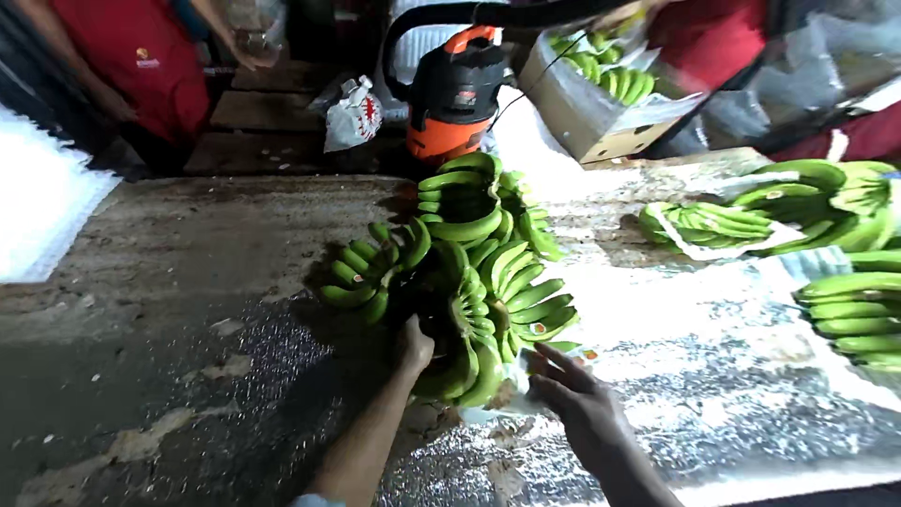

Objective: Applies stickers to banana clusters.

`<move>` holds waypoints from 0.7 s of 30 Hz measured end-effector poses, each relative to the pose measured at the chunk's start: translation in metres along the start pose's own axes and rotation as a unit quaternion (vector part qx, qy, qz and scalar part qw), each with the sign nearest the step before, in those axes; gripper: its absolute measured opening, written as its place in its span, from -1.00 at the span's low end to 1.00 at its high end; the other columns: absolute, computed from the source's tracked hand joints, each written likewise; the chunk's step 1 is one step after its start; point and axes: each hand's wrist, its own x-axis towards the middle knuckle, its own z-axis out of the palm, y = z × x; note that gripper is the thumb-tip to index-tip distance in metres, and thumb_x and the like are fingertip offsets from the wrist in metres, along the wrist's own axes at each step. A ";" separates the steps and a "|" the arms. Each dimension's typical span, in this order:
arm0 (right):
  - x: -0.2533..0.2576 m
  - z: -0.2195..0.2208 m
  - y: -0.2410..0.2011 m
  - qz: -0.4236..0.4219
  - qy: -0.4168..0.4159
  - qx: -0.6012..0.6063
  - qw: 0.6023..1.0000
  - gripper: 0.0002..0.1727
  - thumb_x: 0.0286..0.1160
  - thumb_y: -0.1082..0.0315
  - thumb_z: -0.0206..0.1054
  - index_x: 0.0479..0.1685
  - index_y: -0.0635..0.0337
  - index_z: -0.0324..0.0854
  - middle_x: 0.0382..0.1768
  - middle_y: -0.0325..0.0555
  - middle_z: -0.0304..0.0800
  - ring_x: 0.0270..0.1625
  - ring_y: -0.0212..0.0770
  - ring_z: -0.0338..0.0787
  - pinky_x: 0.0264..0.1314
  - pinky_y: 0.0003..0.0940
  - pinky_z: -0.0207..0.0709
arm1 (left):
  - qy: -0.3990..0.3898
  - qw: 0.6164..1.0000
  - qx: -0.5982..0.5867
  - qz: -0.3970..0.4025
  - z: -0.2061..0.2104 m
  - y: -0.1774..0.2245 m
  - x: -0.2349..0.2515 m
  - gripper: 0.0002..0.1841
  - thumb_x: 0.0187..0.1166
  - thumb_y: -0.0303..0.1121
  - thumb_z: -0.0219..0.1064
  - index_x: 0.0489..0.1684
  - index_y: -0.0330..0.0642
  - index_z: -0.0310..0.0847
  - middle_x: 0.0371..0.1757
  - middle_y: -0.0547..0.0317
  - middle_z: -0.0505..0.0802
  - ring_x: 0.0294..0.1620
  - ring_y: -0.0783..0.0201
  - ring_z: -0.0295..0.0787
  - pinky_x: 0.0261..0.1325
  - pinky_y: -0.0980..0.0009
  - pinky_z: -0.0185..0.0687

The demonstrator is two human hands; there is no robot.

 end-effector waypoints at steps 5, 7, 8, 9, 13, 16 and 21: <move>0.001 -0.001 -0.008 0.023 -0.040 -0.051 0.998 -0.48 0.41 0.63 0.26 0.44 0.34 0.58 0.05 -0.05 0.87 -0.18 -0.31 0.87 -0.20 -0.38 0.78 | 0.025 0.879 0.022 0.476 0.019 0.041 -0.047 -0.82 0.41 -0.38 0.54 -0.09 -0.16 0.92 0.03 0.02 0.93 0.16 0.13 0.85 0.44 0.08 0.58; -0.003 -0.002 -0.015 0.041 -0.049 -0.025 0.998 -0.49 0.38 0.60 0.22 0.40 0.31 0.62 0.05 -0.09 0.86 -0.09 -0.30 0.87 -0.09 -0.34 0.80 | 0.109 0.811 0.130 0.560 0.027 0.052 -0.050 -0.94 0.43 -0.33 0.50 -0.28 -0.02 0.89 -0.17 0.20 0.93 -0.02 0.20 0.89 0.43 0.01 0.58; -0.006 -0.003 -0.018 0.050 -0.056 0.001 0.997 -0.46 0.33 0.59 0.20 0.41 0.29 0.62 0.08 -0.12 0.85 -0.02 -0.30 0.86 -0.01 -0.31 0.80 | 0.134 0.787 0.154 0.582 0.027 0.056 -0.050 -0.94 0.47 -0.32 0.47 -0.34 0.00 0.86 -0.22 0.24 0.91 -0.05 0.21 0.88 0.45 -0.02 0.56; -0.007 -0.005 -0.021 0.061 -0.060 0.031 0.996 -0.45 0.34 0.60 0.17 0.43 0.30 0.60 0.11 -0.12 0.84 0.02 -0.29 0.85 0.06 -0.28 0.79 | 0.145 0.767 0.164 0.603 0.026 0.060 -0.050 -0.91 0.51 -0.34 0.43 -0.37 0.02 0.85 -0.20 0.24 0.91 -0.01 0.19 0.87 0.48 -0.06 0.52; 0.003 -0.017 -0.029 0.119 -0.035 0.151 0.981 -0.57 0.84 0.28 -0.09 0.40 0.25 0.58 0.05 -0.13 0.91 0.10 -0.20 0.88 0.20 -0.15 0.75 | 0.112 0.734 0.136 0.656 0.027 0.073 -0.041 -0.85 0.55 -0.44 0.33 -0.36 0.02 0.81 -0.05 0.18 0.88 0.13 0.14 0.78 0.48 0.03 0.45; 0.033 -0.038 -0.039 0.057 0.067 0.184 0.979 -0.62 0.89 0.24 -0.12 0.30 0.20 0.57 -0.17 -0.28 0.89 -0.12 -0.36 0.87 0.00 -0.34 0.77 | 0.026 0.827 -0.075 0.557 0.016 0.098 -0.009 -0.89 0.51 -0.50 0.40 -0.29 -0.42 0.74 -0.16 -0.07 0.86 0.01 0.15 0.81 0.26 0.27 0.66; 0.080 -0.080 -0.089 -0.115 0.083 0.256 0.956 -0.49 0.66 0.64 -0.07 0.48 -0.02 0.39 0.00 -0.45 0.87 -0.17 -0.50 0.87 -0.14 -0.56 0.79 | 0.073 0.920 -0.343 0.174 -0.030 0.162 0.141 -0.58 0.59 -0.57 0.37 0.38 -0.50 0.44 -0.13 -0.13 0.81 -0.35 0.30 0.75 -0.20 0.40 0.72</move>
